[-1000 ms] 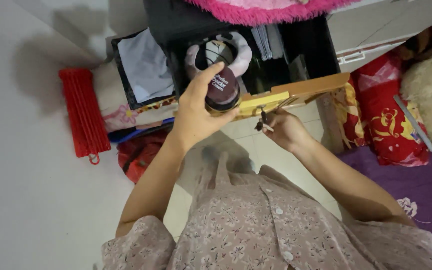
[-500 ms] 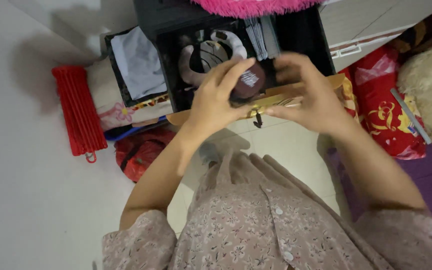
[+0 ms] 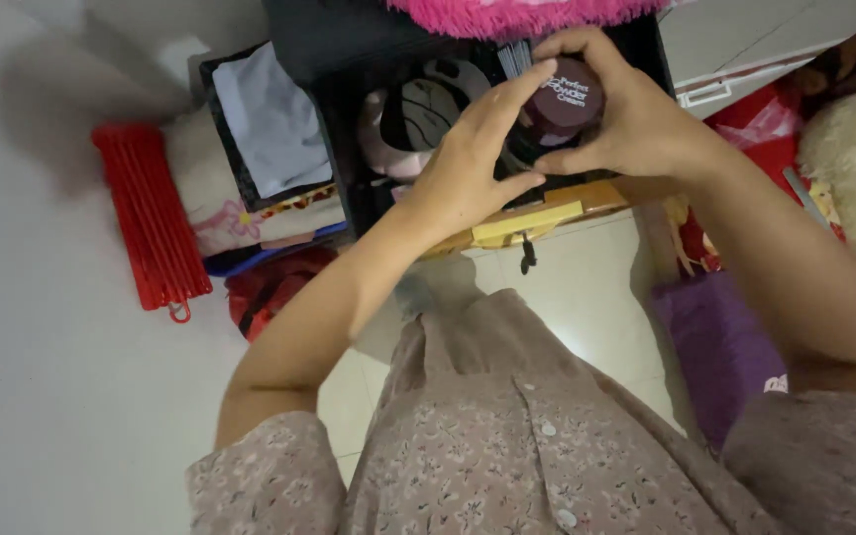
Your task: Organizing various personal items like a comb, headband, and makeup containers on a vanity surface and in a drawer.
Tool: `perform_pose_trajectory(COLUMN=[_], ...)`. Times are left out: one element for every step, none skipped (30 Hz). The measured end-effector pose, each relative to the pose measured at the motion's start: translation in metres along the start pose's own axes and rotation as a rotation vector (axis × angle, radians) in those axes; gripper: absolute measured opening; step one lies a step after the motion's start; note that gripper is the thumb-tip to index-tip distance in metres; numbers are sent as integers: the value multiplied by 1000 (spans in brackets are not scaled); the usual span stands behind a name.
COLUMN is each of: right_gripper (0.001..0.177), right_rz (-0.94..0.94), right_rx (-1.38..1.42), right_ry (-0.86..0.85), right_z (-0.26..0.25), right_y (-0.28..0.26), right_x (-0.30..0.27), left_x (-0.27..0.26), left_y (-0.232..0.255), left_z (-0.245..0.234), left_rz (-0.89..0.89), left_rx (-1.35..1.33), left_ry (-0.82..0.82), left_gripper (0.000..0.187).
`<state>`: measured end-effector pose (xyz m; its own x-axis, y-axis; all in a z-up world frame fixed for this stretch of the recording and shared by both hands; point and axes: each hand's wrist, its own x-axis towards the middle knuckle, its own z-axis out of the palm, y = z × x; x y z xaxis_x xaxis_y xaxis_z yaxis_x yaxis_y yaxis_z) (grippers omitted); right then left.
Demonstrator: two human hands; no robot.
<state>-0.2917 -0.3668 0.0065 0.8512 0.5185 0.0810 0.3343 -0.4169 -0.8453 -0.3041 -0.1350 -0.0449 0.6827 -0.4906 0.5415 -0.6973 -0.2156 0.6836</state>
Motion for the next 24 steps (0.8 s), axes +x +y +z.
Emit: perform_pose_trajectory(right_gripper=[93,93,94,94,94,94,94,94,94,95,95,93,92,92,91,90,90,88,86,86,85,83,83,83], right_rz=[-40,-35,-70,-105,-99,-117,-133,-126,-76,-25,-19,59,139,147,216,285,290,311,330,334,307,281,279,223], right_rx=[29,31,37,43,46,-19,-82,-80,-162,-244,-243,-262,-282,-282,-288,-294,-294,-313,-330,-328,-334,-340,-339,-333], right_ry=[-5,-3,10,22,24,29,33,33,16,-3,2,-41,-83,-78,-99,-119,-117,-89,-64,-64,-18,28,26,55], right_z=[-2,-5,-7,-9,-11,-13,-15,-16,-17,-19,-19,-20,-21,-20,-19,-19,-18,-17,-15,-13,-10,-8,-4,-1], right_y=[3,8,13,18,15,12,10,11,12,13,16,19,21,26,31,35,35,35,36,39,42,45,47,49], right_x=[2,4,6,8,11,15,18,20,23,25,26,27,26,22,19,16,12,7,2,-3,-6,-11,-14,-18], left_x=[1,7,11,16,19,22,24,26,28,30,32,34,36,35,36,36,24,11,-3,-11,-20,-29,-25,-22], left_y=[-5,-7,-10,-12,-20,-28,-36,-41,-47,-52,-53,-54,-54,-41,-29,-17,-13,-8,-2,-3,-4,-4,2,8], left_z=[-3,-6,-9,-11,-10,-8,-5,-2,0,3,0,-2,-3,-9,-17,-25,-24,-23,-22,-19,-17,-15,-17,-19], left_rz=[-15,-17,4,26,24,-5,-35,-38,-6,26,27,82,138,141,-75,-286,-283,-303,-325,-326,-268,-210,-213,-279], left_rx=[-46,-50,-52,-54,-58,-58,-59,-64,-110,-156,-161,-132,-105,-113,-79,-46,-50,3,57,55,40,26,27,18], left_ry=[-52,-56,-70,-84,-88,-113,-138,-142,-149,-157,-163,-185,-207,-213,-439,-671,-675,-760,-845,-848,-745,-642,-641,-681], left_gripper=[106,106,106,106,106,106,106,106,109,111,111,112,112,112,97,86,86,69,58,58,49,41,41,36])
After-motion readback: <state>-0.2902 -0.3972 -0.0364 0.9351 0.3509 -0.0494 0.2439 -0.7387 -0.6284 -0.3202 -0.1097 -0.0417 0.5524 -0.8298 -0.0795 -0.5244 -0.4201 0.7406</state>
